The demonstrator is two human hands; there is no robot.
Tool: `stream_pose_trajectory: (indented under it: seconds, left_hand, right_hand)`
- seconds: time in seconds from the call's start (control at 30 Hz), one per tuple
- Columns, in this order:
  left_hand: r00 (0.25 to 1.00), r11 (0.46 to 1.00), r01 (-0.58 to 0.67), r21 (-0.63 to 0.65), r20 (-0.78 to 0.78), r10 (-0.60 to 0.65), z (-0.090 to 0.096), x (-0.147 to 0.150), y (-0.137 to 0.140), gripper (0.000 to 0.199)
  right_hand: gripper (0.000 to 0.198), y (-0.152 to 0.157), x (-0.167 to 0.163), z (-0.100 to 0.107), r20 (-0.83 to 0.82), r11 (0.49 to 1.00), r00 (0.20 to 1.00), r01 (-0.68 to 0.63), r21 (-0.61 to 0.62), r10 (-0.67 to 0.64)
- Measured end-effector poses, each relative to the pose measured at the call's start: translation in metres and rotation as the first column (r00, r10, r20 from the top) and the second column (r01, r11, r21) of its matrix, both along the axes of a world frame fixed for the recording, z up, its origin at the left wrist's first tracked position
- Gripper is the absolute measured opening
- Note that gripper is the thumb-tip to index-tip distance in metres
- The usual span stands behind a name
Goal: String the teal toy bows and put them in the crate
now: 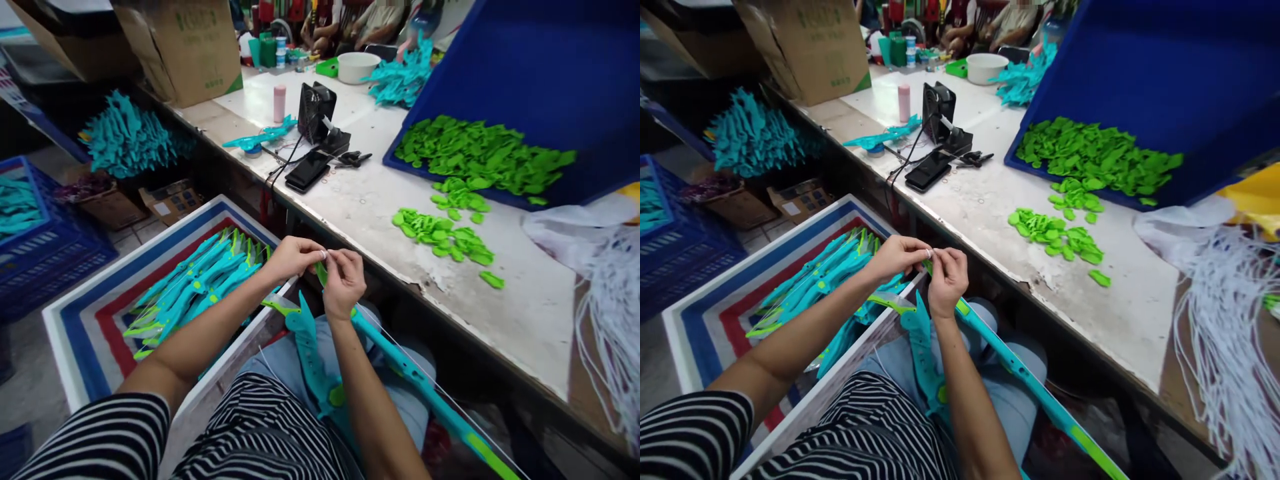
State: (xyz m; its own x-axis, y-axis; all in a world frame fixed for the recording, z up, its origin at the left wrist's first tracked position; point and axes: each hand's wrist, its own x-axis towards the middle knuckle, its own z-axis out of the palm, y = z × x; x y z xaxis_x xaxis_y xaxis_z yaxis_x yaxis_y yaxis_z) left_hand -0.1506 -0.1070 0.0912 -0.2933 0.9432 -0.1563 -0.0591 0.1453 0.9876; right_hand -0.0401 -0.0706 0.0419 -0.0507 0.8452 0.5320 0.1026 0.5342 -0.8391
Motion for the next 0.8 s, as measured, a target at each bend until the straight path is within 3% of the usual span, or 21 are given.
stream_pose_trajectory:
  seconds: [0.13,0.23,0.33,0.47,0.53,0.63,0.8]
  left_hand:
    - [1.0,1.0,-0.011,0.006,0.028,0.011,-0.001,0.001,0.003,0.008]
    - [0.987,0.989,-0.146,0.015,0.066,0.144,-0.003,0.009,0.006,0.007]
    - [0.956,0.962,-0.273,0.001,0.11,0.271,-0.005,0.018,0.01,0.01]
    - [0.958,0.969,-0.246,-0.024,0.147,0.247,-0.011,0.022,0.017,0.012]
    - [0.98,0.984,-0.178,-0.001,0.089,0.178,-0.014,0.019,0.018,0.014]
    - [0.988,0.995,-0.086,0.054,-0.126,0.092,-0.018,0.013,0.019,0.017]
    - [0.894,0.993,0.001,0.115,-0.446,0.051,-0.018,0.011,0.014,0.022]
  right_hand:
    - [0.022,0.001,-0.001,-0.004,0.062,0.997,0.996,-0.06,0.052,0.057]
    - [0.026,0.002,0.001,-0.007,0.087,0.99,0.988,-0.134,0.036,0.131]
    - [0.022,0.006,0.004,-0.006,0.077,0.988,0.99,-0.127,0.089,0.12]
    - [0.013,0.018,0.01,-0.003,0.135,0.978,0.989,-0.091,0.19,0.066]
    - [0.015,0.024,0.012,-0.004,0.189,0.974,0.98,-0.105,0.201,0.067]
    - [0.015,0.03,0.013,-0.007,0.252,0.966,0.966,-0.117,0.229,0.058]
    - [0.017,0.025,0.013,-0.009,0.285,0.958,0.958,-0.069,0.28,-0.014]
